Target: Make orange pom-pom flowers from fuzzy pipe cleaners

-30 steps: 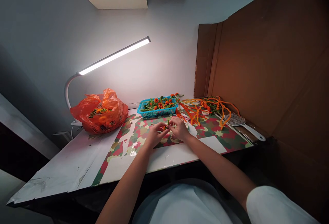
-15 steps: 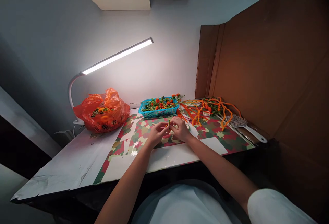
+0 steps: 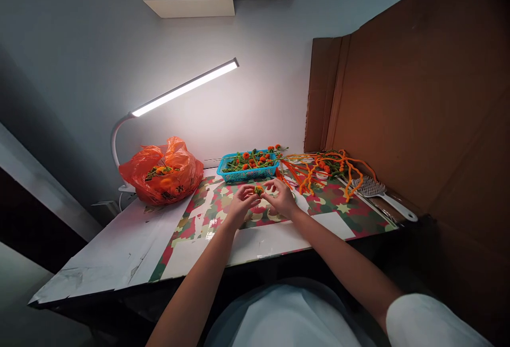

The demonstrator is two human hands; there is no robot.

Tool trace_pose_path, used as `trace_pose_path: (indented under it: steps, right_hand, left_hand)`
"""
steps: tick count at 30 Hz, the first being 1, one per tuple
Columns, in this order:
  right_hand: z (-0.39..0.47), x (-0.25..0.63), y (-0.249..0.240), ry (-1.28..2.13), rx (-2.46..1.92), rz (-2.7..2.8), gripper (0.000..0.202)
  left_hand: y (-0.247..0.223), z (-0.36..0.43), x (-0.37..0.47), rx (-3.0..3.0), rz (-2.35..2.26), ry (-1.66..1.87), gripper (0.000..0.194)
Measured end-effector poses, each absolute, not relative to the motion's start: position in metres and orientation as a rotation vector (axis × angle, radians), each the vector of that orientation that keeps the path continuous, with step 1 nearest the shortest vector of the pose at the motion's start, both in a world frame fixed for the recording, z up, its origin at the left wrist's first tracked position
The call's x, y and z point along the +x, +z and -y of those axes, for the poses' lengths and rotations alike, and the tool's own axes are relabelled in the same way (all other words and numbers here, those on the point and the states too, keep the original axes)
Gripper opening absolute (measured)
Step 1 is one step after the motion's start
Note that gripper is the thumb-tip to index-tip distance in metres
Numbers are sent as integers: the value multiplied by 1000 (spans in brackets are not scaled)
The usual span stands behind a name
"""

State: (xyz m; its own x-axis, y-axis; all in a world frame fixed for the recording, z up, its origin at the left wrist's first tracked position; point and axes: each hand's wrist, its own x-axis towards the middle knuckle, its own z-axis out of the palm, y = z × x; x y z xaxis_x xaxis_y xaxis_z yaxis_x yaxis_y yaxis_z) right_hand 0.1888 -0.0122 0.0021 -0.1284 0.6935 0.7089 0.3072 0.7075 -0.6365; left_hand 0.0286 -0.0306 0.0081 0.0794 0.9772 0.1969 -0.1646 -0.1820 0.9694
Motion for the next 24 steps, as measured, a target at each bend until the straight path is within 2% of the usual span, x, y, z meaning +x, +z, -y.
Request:
trace_pose_path:
  steps: [2, 7, 15, 24]
  right_hand:
    - [12, 188, 0, 427, -825, 1706, 18]
    - [13, 184, -2, 488, -844, 1694, 11]
    - [14, 179, -2, 610, -845, 1646, 6]
    - [4, 180, -8, 813, -888, 1480, 19]
  left_hand:
    - [8, 30, 29, 1241, -899, 1380, 40]
    - [7, 29, 30, 1252, -895, 1394, 36]
    - [4, 27, 29, 1264, -914, 1419, 43]
    - [3, 25, 28, 1194, -928, 1380, 47]
